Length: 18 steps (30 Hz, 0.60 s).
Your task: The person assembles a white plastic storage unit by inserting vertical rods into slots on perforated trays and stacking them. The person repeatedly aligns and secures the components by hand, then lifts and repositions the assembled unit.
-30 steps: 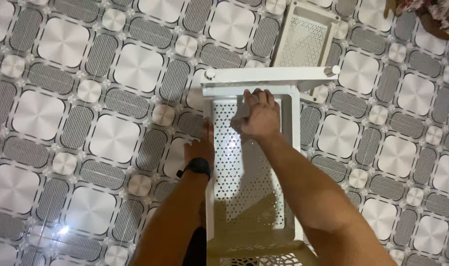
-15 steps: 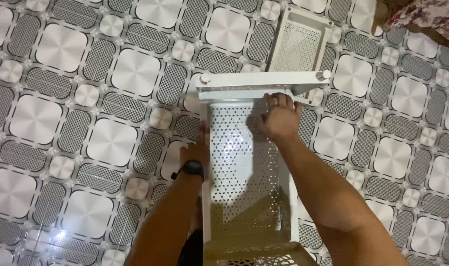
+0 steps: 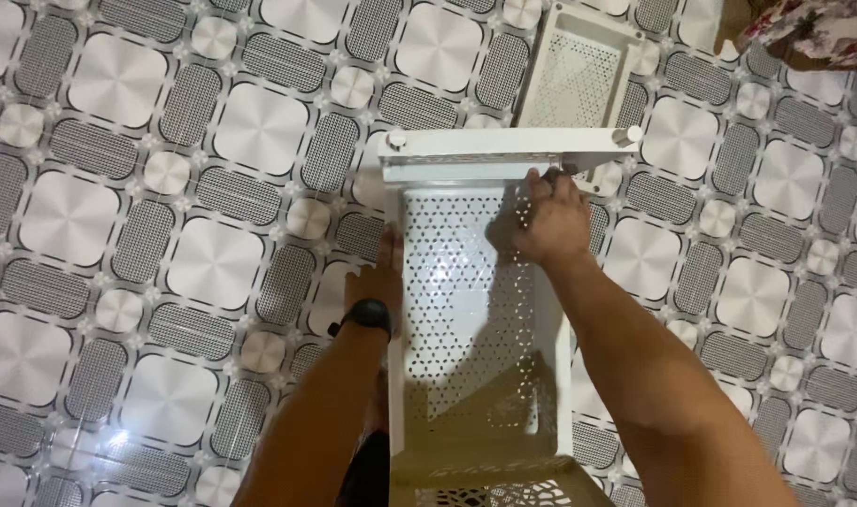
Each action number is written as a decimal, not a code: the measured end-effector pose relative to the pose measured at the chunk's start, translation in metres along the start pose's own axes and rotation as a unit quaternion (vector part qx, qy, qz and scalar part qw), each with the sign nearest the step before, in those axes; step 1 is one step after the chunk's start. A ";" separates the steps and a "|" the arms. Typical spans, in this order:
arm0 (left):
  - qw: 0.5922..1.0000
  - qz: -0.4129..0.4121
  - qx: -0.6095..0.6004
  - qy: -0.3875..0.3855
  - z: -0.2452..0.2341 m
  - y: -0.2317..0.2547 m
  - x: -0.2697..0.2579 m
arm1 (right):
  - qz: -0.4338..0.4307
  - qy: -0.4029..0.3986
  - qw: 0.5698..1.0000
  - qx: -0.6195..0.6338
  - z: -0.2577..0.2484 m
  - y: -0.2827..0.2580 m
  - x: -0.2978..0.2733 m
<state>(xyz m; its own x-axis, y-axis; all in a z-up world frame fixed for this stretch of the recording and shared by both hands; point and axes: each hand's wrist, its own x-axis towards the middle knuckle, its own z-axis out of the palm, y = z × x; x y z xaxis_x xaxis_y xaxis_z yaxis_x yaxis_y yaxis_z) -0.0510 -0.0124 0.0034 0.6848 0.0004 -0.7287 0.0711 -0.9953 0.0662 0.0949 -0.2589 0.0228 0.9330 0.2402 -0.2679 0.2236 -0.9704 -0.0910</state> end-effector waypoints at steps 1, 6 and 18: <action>1.000 -0.007 -0.009 0.011 0.002 0.003 0.003 | 0.027 -0.022 0.999 -0.007 0.000 -0.001 0.001; 0.998 -0.008 -0.042 0.040 0.006 -0.003 0.010 | 0.008 0.051 0.999 0.017 0.003 -0.015 0.011; 0.997 -0.017 -0.059 0.044 0.010 0.001 0.007 | 0.004 0.014 0.997 -0.073 0.016 -0.044 0.010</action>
<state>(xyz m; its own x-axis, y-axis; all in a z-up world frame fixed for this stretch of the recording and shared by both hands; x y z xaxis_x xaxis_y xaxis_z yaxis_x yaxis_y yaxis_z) -0.0532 -0.0147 -0.0085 0.7407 0.0467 -0.6702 0.1758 -0.9763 0.1261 0.0898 -0.2131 0.0090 0.9419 0.2330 -0.2418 0.2525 -0.9662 0.0525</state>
